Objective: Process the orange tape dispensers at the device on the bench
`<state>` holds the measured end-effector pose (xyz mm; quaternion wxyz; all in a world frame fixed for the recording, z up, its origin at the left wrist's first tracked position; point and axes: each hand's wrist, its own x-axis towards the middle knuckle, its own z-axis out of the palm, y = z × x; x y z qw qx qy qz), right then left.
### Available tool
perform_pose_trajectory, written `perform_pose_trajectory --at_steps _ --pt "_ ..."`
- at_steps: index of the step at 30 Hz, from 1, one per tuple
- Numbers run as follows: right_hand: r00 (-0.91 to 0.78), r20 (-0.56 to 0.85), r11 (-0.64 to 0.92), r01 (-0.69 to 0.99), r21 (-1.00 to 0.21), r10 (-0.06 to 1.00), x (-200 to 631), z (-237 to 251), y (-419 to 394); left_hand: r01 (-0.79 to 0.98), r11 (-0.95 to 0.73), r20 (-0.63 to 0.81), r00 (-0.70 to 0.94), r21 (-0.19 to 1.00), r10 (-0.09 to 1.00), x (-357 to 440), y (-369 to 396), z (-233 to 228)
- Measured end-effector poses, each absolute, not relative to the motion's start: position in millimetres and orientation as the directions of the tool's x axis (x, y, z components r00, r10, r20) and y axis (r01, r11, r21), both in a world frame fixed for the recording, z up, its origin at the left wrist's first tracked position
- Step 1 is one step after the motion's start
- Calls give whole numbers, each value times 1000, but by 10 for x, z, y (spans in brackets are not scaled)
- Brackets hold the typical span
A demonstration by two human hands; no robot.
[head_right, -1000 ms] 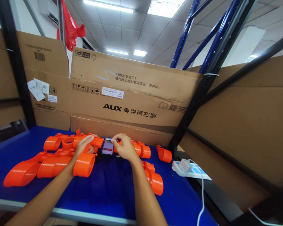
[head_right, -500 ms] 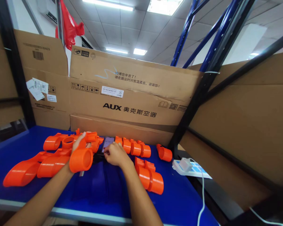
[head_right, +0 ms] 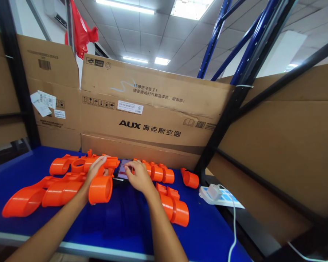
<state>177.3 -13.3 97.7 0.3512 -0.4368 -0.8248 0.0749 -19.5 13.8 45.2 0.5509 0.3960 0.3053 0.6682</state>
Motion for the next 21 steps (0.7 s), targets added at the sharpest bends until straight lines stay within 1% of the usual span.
perform_pose_trajectory --at_steps 3,5,7,9,11,14,16,18,21 --pt "-399 513 649 492 -580 760 1751 1001 -265 -474 -200 193 -64 858 979 -128 118 419" --pt "-474 493 678 408 -612 730 1733 1028 -395 -485 -220 199 -95 846 975 -94 97 412" --pt "-556 472 712 370 -596 684 1698 1059 -534 -503 -277 210 -186 819 960 -78 83 420" --pt "-603 451 734 381 -562 658 1645 1086 -650 -512 -325 210 -269 795 940 -74 71 438" --pt "-620 423 734 417 -535 661 1597 1103 -719 -511 -336 207 -293 791 933 -70 54 456" --pt "-613 407 724 457 -517 677 1600 1114 -744 -509 -317 222 -240 800 945 -51 22 466" --pt "-598 424 726 472 -501 681 1660 1117 -753 -523 -293 231 -182 801 956 -31 11 455" --pt "-557 457 720 509 -471 693 1729 1107 -788 -534 -273 236 -139 801 962 -11 10 434" --pt "-472 499 680 600 -422 726 1755 1034 -888 -516 -294 257 -142 805 956 21 -2 402"
